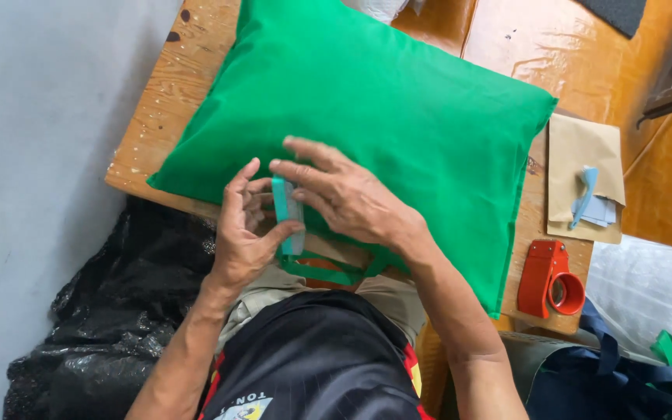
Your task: A person uses a small blue cleaning block to scrub and clean the surface of a green fabric bag on a wooden workbench.
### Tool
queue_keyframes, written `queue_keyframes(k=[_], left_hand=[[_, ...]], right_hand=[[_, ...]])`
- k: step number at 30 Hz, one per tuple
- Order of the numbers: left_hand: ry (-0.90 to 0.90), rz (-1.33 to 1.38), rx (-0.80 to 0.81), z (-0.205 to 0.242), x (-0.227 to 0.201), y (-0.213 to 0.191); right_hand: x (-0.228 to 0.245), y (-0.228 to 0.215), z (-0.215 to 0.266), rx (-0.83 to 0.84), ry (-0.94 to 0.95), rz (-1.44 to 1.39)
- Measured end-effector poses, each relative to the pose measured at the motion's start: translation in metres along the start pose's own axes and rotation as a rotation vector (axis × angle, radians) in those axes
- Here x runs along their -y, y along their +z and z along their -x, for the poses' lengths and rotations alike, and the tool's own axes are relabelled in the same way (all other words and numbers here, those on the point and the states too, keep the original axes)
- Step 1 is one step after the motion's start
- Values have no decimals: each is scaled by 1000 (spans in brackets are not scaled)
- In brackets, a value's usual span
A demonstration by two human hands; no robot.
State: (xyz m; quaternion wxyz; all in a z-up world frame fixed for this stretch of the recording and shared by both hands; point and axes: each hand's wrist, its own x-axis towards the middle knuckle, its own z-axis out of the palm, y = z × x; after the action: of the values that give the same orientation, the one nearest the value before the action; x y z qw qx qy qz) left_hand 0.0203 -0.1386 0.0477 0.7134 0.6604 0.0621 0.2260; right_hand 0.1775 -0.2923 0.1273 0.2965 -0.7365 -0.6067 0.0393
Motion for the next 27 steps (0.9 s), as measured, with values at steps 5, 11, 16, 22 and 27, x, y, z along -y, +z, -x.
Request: queue_keyframes(k=[5, 11, 16, 22, 27], left_hand=[[12, -67, -50, 5, 9, -26], [95, -120, -183, -3, 26, -52], [113, -704, -514, -26, 49, -106], [0, -661, -560, -29, 99, -121], [70, -749, -581, -29, 101, -127]], right_hand=[[2, -3, -20, 238, 133, -503], [-3, -9, -57, 291, 96, -490], [-33, 2, -93, -13, -51, -379], [-42, 61, -123, -61, -309, 86], [-93, 53, -155, -52, -357, 414]])
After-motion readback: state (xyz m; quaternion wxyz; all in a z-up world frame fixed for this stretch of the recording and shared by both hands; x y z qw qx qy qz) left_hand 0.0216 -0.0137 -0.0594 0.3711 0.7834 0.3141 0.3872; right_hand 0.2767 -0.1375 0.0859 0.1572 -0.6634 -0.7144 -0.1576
